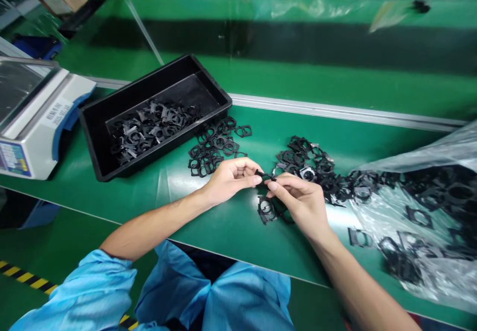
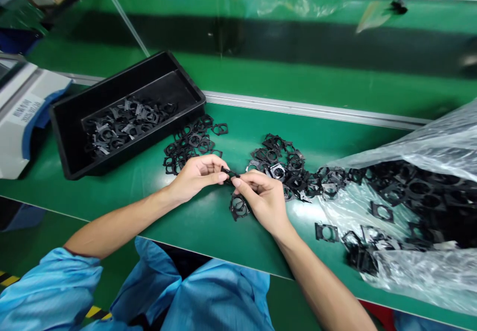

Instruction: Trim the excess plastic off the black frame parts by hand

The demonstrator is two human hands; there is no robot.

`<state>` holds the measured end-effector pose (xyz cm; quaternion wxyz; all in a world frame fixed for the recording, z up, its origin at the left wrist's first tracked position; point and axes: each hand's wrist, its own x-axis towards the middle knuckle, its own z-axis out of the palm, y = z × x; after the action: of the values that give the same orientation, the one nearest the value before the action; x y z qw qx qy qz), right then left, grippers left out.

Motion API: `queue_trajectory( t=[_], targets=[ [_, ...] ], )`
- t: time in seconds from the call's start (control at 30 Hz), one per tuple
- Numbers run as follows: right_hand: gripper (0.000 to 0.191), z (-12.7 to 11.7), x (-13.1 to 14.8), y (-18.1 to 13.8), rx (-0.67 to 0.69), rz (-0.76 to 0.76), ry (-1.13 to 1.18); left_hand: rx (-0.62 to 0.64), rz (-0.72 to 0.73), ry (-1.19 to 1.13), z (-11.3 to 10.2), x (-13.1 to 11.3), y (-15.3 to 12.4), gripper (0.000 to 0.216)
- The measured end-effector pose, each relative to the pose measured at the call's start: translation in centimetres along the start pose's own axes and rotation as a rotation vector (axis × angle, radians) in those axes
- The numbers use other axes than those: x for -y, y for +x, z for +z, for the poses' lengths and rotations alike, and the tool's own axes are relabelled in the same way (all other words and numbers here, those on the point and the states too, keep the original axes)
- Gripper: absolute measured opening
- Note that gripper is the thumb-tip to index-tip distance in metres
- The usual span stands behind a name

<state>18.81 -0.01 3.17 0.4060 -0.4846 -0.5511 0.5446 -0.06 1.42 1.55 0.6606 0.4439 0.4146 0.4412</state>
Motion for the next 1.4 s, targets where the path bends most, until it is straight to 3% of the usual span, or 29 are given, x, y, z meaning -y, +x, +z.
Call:
queue_trajectory(
  t=[0.53, 1.0, 1.23, 1.4],
  targets=[
    [0.033, -0.10, -0.03, 0.02, 0.020, 0.026, 0.018, 0.059, -0.091, -0.190, -0.20, -0.18, 0.01, 0.041],
    [0.038, 0.15, 0.11, -0.06, 0.012, 0.077, -0.026, 0.074, -0.131, -0.142, -0.11, 0.23, 0.08, 0.046],
    [0.035, 0.15, 0.36, -0.09, -0.074, 0.082, -0.007, 0.020, -0.055, -0.078, -0.12, 0.21, -0.07, 0.041],
    [0.034, 0.24, 0.14, -0.10, -0.047, 0.049, 0.014, -0.027, -0.016, -0.009, -0.11, 0.27, -0.03, 0.039]
  ],
)
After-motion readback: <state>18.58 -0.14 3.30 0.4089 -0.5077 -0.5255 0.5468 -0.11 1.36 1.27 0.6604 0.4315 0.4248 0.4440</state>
